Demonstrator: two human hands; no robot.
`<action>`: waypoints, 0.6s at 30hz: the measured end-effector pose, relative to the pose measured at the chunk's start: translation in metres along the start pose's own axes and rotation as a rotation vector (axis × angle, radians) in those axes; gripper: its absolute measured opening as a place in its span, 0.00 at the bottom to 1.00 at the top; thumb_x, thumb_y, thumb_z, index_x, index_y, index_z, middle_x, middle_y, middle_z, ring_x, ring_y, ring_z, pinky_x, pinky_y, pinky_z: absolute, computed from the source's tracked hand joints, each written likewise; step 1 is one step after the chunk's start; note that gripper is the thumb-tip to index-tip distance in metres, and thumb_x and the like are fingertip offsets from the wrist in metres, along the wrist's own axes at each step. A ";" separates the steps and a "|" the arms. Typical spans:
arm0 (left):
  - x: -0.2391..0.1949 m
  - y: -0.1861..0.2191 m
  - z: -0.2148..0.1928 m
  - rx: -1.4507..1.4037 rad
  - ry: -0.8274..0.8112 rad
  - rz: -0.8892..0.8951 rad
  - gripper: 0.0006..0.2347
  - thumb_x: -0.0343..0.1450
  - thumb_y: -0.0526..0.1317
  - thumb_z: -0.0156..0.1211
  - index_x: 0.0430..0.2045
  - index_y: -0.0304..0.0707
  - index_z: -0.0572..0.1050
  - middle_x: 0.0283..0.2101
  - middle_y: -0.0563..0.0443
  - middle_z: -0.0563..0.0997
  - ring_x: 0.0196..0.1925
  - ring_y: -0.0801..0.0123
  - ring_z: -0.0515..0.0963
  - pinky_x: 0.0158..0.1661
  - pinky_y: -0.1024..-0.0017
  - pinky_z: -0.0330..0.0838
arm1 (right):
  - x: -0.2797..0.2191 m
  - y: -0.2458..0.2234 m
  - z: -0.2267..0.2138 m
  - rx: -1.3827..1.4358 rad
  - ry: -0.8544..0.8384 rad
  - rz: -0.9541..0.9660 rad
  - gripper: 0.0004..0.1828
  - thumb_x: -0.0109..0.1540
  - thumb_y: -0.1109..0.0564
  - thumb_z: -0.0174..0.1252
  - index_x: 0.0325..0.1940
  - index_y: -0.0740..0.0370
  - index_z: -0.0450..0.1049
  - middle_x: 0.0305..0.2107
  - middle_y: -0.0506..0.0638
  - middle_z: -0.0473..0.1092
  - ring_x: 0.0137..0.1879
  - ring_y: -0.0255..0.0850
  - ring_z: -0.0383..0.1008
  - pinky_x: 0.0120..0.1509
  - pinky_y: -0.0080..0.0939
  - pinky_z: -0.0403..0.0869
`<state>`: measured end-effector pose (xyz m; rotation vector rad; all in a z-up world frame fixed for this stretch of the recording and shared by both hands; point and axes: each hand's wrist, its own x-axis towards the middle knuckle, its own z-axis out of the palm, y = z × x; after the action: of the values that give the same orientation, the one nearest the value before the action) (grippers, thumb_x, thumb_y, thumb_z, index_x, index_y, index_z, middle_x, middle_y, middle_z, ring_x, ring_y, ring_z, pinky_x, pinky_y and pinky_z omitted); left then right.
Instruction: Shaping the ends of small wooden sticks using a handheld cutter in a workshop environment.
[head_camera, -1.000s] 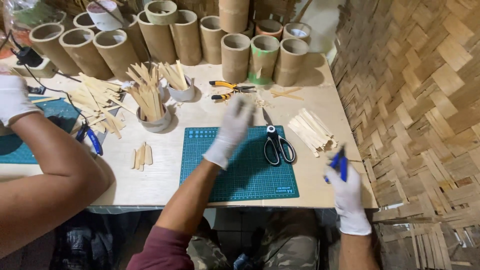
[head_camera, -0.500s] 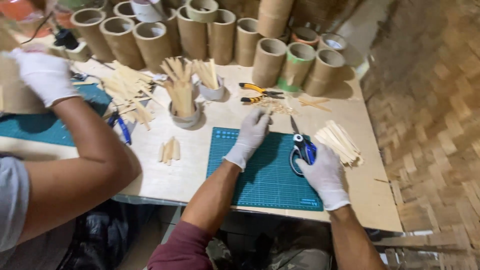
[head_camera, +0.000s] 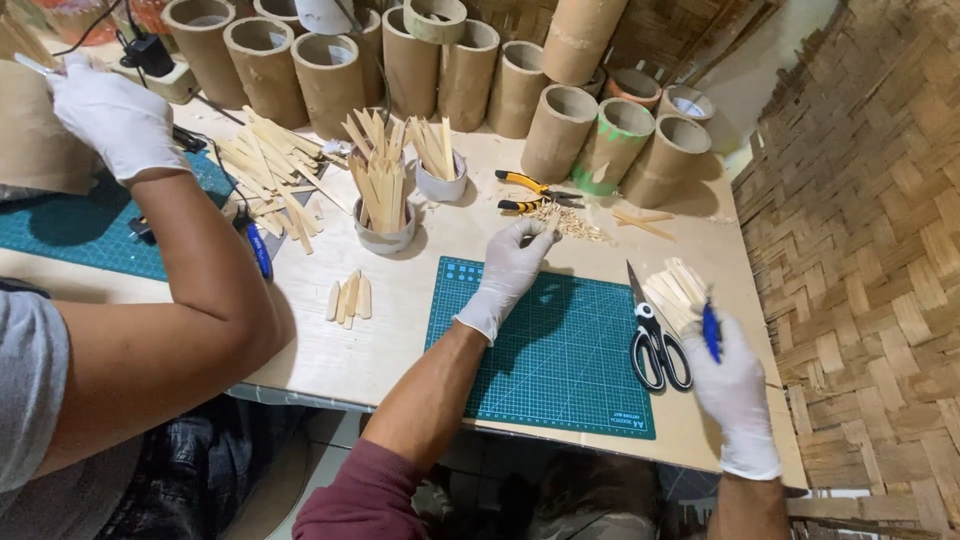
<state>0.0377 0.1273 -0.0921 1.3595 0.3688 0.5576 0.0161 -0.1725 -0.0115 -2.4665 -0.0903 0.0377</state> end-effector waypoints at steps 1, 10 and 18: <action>-0.006 0.010 0.000 0.004 0.005 0.000 0.03 0.65 0.40 0.69 0.27 0.44 0.83 0.28 0.52 0.82 0.32 0.75 0.83 0.34 0.76 0.79 | 0.002 -0.009 0.001 0.002 -0.005 -0.003 0.25 0.64 0.35 0.59 0.64 0.36 0.71 0.50 0.51 0.75 0.60 0.51 0.74 0.64 0.53 0.71; -0.008 0.021 -0.004 -0.049 0.050 -0.049 0.04 0.63 0.40 0.69 0.27 0.45 0.84 0.23 0.53 0.81 0.29 0.78 0.78 0.31 0.78 0.76 | 0.069 -0.058 0.035 1.640 -0.729 -0.105 0.46 0.57 0.21 0.57 0.66 0.54 0.69 0.48 0.66 0.76 0.55 0.59 0.78 0.59 0.63 0.74; -0.007 0.027 0.001 -0.082 0.053 -0.036 0.03 0.66 0.38 0.64 0.26 0.41 0.82 0.17 0.50 0.79 0.22 0.76 0.79 0.26 0.81 0.74 | 0.090 -0.076 0.058 1.568 -0.944 0.004 0.47 0.56 0.24 0.61 0.66 0.60 0.66 0.53 0.70 0.73 0.58 0.62 0.74 0.59 0.68 0.73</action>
<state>0.0285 0.1254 -0.0657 1.2592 0.4082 0.5740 0.0992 -0.0700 -0.0100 -0.7323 -0.3072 0.8886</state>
